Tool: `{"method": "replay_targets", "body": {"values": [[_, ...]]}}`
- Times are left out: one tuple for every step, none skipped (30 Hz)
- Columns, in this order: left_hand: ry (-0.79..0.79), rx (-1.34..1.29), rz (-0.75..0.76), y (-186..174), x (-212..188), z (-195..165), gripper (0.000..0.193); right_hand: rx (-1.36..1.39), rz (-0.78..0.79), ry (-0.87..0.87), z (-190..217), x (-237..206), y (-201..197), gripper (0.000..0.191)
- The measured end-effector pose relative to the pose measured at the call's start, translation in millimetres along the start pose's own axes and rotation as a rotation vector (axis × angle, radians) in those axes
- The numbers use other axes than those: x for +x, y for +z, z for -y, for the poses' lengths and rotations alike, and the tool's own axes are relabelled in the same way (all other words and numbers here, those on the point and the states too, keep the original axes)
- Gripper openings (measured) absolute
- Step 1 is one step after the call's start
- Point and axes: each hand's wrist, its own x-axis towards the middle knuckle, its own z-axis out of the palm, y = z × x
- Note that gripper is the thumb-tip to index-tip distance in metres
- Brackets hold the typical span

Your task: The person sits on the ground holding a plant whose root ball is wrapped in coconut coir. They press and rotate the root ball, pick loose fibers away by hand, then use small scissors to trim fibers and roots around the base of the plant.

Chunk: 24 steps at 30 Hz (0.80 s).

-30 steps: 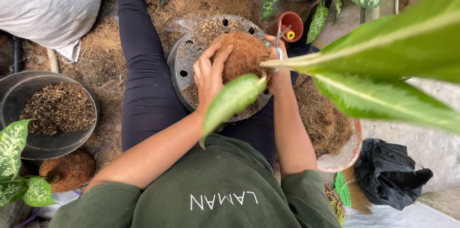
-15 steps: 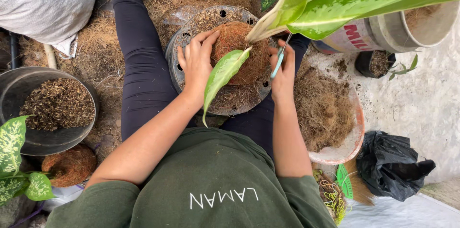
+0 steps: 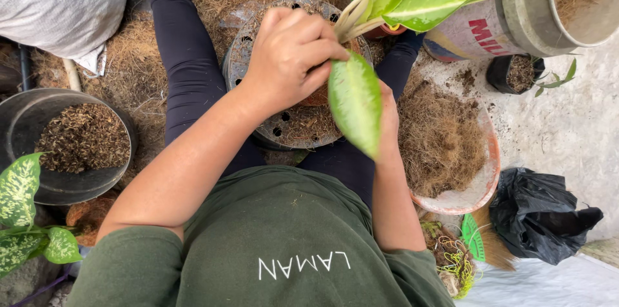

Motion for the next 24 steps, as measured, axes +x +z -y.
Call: {"method": "replay_targets", "body": {"values": [[0.014, 0.013, -0.007, 1, 8, 0, 0.022, 0.113, 0.03, 0.009, 1, 3, 1, 0.048], [0.025, 0.026, -0.013, 2, 14, 1, 0.022, 0.021, -0.006, -0.014, 2, 5, 3, 0.055], [0.033, 0.04, -0.021, 3, 20, 1, 0.023, -0.072, -0.039, -0.037, 4, 6, 3, 0.062], [0.015, 0.069, -0.028, 6, 24, 1, 0.02, -0.165, -0.072, -0.06, 7, 7, 3, 0.07], [-0.003, 0.095, -0.034, 8, 28, 1, 0.019, -0.194, -0.07, -0.062, 10, 8, 2, 0.07], [-0.022, 0.12, -0.039, 10, 30, 2, 0.017, -0.223, -0.068, -0.063, 14, 8, 1, 0.07], [-0.034, 0.117, -0.041, 11, 32, 4, 0.017, -0.252, -0.065, -0.064, 17, 9, 0, 0.07], [-0.045, 0.116, -0.042, 11, 32, 7, 0.017, -0.259, -0.054, -0.071, 20, 9, -1, 0.07], [-0.056, 0.114, -0.043, 12, 32, 9, 0.017, -0.267, -0.043, -0.078, 24, 10, -2, 0.07], [-0.07, 0.093, -0.042, 12, 32, 11, 0.017, -0.274, -0.031, -0.084, 26, 11, -2, 0.07], [-0.083, 0.074, -0.042, 12, 31, 13, 0.018, -0.284, -0.025, -0.094, 29, 11, -3, 0.07], [-0.093, 0.053, -0.043, 12, 30, 15, 0.019, -0.295, -0.022, -0.105, 31, 12, -3, 0.071], [-0.127, 0.018, -0.029, 13, 30, 17, 0.017, -0.305, -0.019, -0.114, 32, 12, -3, 0.072], [-0.162, -0.018, -0.016, 14, 29, 18, 0.016, -0.305, -0.021, -0.116, 34, 12, -3, 0.072], [-0.197, -0.053, -0.004, 14, 29, 19, 0.015, -0.304, -0.022, -0.119, 35, 13, -3, 0.071], [-0.176, -0.06, -0.004, 14, 28, 19, 0.015, -0.304, -0.024, -0.122, 36, 13, -3, 0.071], [-0.156, -0.068, -0.002, 14, 28, 20, 0.015, -0.311, -0.023, -0.124, 37, 13, -3, 0.071], [-0.135, -0.076, -0.001, 14, 27, 21, 0.015, -0.319, -0.023, -0.126, 37, 13, -3, 0.071], [-0.136, -0.072, -0.004, 14, 27, 21, 0.015, -0.328, -0.026, -0.128, 38, 13, -4, 0.071], [-0.136, -0.069, -0.007, 14, 27, 21, 0.015, -0.331, -0.024, -0.141, 39, 13, -4, 0.071], [-0.138, -0.065, -0.009, 14, 27, 21, 0.015, -0.333, -0.02, -0.153, 41, 14, -5, 0.071], [-0.116, -0.032, -0.016, 14, 28, 21, 0.014, -0.336, -0.016, -0.164, 42, 14, -5, 0.071], [-0.094, 0.002, -0.024, 15, 28, 21, 0.014, -0.362, -0.009, -0.167, 44, 15, -7, 0.071], [-0.072, 0.036, -0.032, 15, 29, 21, 0.014, -0.387, -0.002, -0.169, 47, 15, -8, 0.07]]}}
